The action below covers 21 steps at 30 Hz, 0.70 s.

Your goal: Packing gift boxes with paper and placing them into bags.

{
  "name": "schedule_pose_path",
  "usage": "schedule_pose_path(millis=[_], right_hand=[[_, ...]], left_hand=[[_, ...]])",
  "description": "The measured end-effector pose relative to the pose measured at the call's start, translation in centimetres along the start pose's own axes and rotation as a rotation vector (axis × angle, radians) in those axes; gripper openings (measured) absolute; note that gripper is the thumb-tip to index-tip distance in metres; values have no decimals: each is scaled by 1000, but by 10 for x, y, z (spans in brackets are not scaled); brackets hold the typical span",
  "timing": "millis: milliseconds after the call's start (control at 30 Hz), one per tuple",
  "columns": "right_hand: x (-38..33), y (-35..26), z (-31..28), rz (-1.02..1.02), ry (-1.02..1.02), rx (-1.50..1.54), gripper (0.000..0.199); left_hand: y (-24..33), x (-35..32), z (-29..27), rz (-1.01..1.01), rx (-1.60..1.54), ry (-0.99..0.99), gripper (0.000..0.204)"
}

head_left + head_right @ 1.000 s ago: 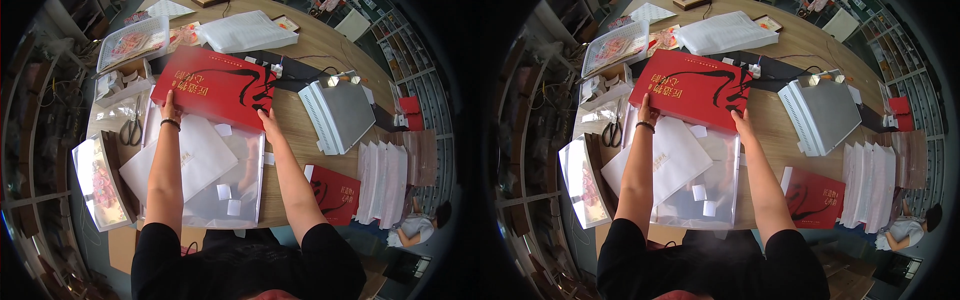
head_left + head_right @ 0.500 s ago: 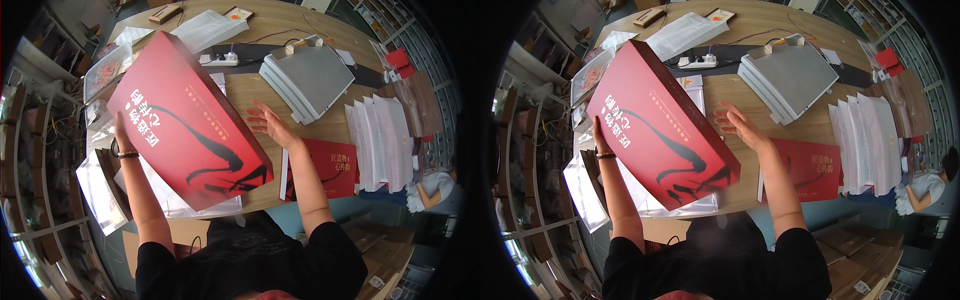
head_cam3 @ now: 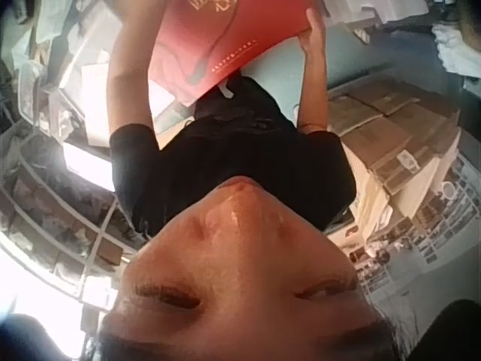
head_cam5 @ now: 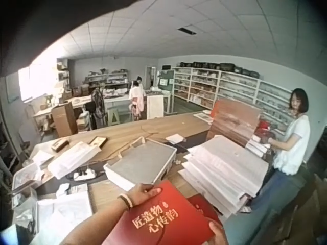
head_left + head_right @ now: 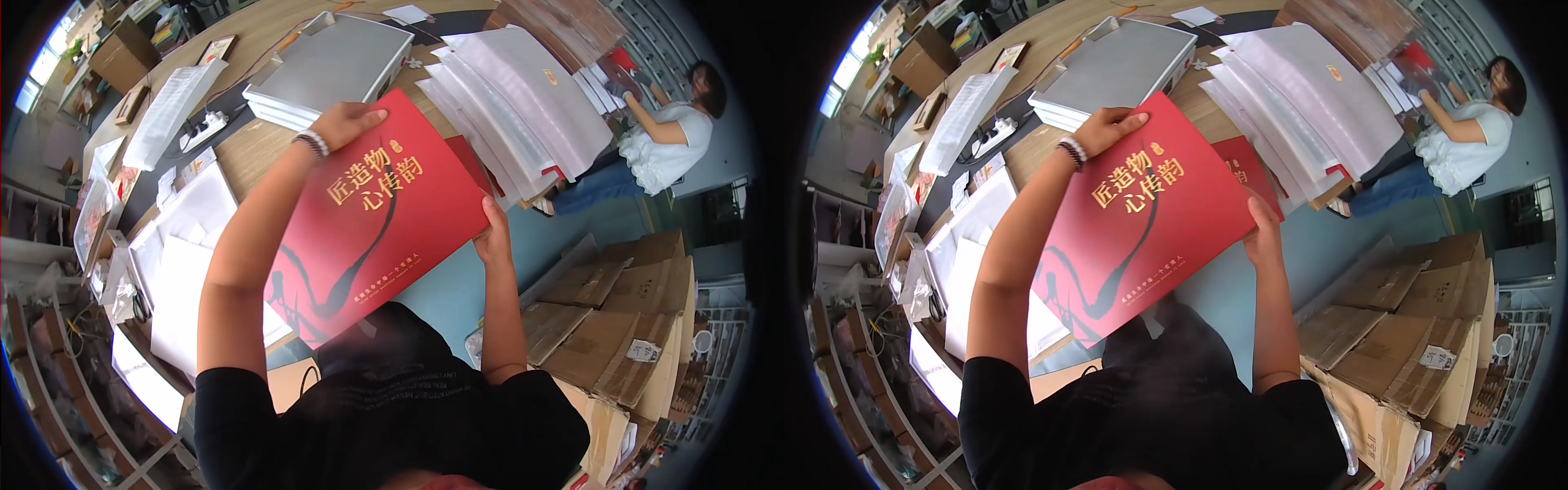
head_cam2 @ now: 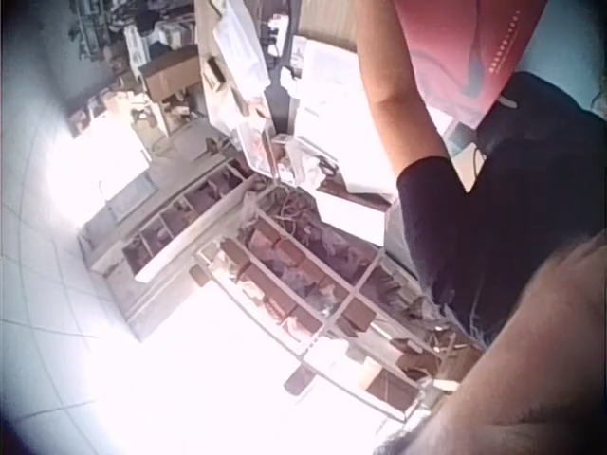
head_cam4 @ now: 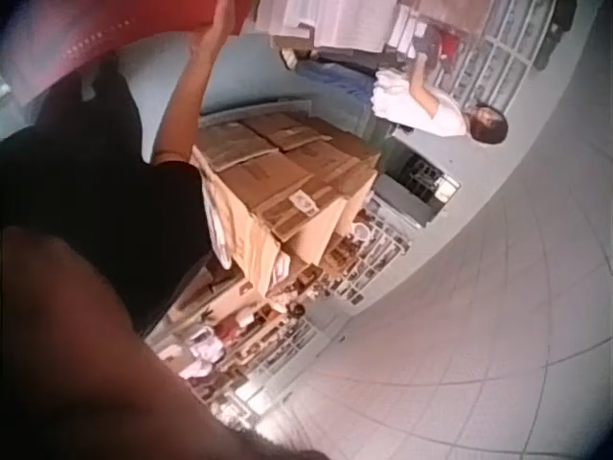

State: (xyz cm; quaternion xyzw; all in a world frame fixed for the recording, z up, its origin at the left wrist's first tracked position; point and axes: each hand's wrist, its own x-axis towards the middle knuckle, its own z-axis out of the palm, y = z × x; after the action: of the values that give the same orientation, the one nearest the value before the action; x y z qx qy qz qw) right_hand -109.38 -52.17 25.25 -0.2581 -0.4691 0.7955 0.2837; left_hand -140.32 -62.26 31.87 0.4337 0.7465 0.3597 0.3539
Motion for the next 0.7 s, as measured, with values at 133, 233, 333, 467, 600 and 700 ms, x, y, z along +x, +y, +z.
schedule_pose_path(millis=[133, 233, 333, 467, 600, 700], right_hand=[[12, 19, -106, 146, 331, -8, 49], [24, 23, -154, 176, 253, -216, 52], [69, 37, -221, -148, 39, -1320, 61], [109, 39, -199, 447, 58, -421, 76], [109, 38, -183, 636, -109, -565, 91], [82, 60, -140, 684, -116, -578, 89]], left_hand=[[9, 17, 60, 232, 337, 226, 63], [-18, -31, 79, 182, 583, 427, 70], [-115, -82, 117, 9, 402, 777, 81], [-163, -142, 193, -302, -889, 445, 68], [-179, -152, 204, -395, -1296, 415, 64], [-174, -192, 173, -438, -1279, 445, 59]])
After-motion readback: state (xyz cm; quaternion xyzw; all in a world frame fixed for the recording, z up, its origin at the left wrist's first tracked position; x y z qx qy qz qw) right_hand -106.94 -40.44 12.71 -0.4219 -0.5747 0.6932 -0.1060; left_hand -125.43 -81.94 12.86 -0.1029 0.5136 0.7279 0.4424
